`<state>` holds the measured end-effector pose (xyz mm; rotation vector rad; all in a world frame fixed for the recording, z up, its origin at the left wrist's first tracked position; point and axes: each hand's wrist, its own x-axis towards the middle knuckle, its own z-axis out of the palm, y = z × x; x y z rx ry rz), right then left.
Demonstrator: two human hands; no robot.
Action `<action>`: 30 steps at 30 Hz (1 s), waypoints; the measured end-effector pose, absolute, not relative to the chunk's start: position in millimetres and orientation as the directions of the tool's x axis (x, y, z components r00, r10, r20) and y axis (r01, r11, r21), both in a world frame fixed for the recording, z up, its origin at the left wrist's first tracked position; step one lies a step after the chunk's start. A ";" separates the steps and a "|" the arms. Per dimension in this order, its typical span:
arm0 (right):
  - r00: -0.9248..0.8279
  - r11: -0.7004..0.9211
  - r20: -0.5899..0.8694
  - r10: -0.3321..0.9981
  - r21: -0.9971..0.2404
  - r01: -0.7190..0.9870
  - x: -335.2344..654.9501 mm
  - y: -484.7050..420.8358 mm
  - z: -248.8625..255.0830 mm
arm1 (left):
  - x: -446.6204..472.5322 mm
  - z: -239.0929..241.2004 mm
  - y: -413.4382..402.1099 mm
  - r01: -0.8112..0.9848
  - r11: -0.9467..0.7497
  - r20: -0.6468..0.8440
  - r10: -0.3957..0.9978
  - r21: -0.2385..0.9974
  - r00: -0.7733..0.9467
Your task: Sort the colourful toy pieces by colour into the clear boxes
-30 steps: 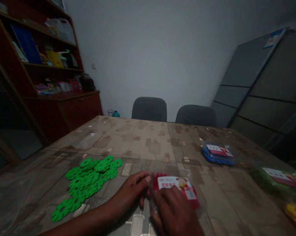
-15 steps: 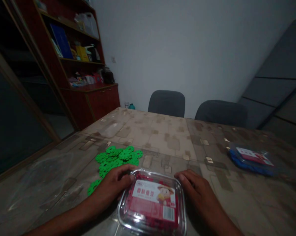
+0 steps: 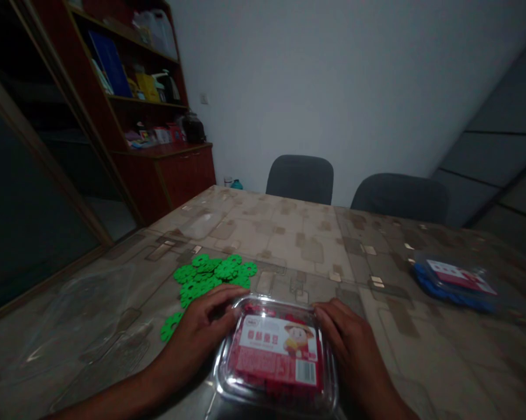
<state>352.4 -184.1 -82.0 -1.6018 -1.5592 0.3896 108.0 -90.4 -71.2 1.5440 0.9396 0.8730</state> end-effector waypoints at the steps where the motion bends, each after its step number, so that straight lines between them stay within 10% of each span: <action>1: 0.169 0.140 0.334 0.927 -0.728 0.671 353.6 -184.3 -80.9 | 107.6 -72.9 -90.5 0.108 -0.104 0.050 0.909 0.989 0.414; 12: 0.175 0.078 0.244 0.954 -0.764 0.640 372.0 -175.6 -86.4 | 111.9 -93.2 -89.7 -0.101 0.308 -0.191 0.781 0.946 0.595; 30: 0.044 0.189 0.323 0.945 -0.652 0.734 367.6 -171.6 -74.5 | 113.1 -73.7 -88.8 0.194 -0.121 0.011 0.872 0.973 0.489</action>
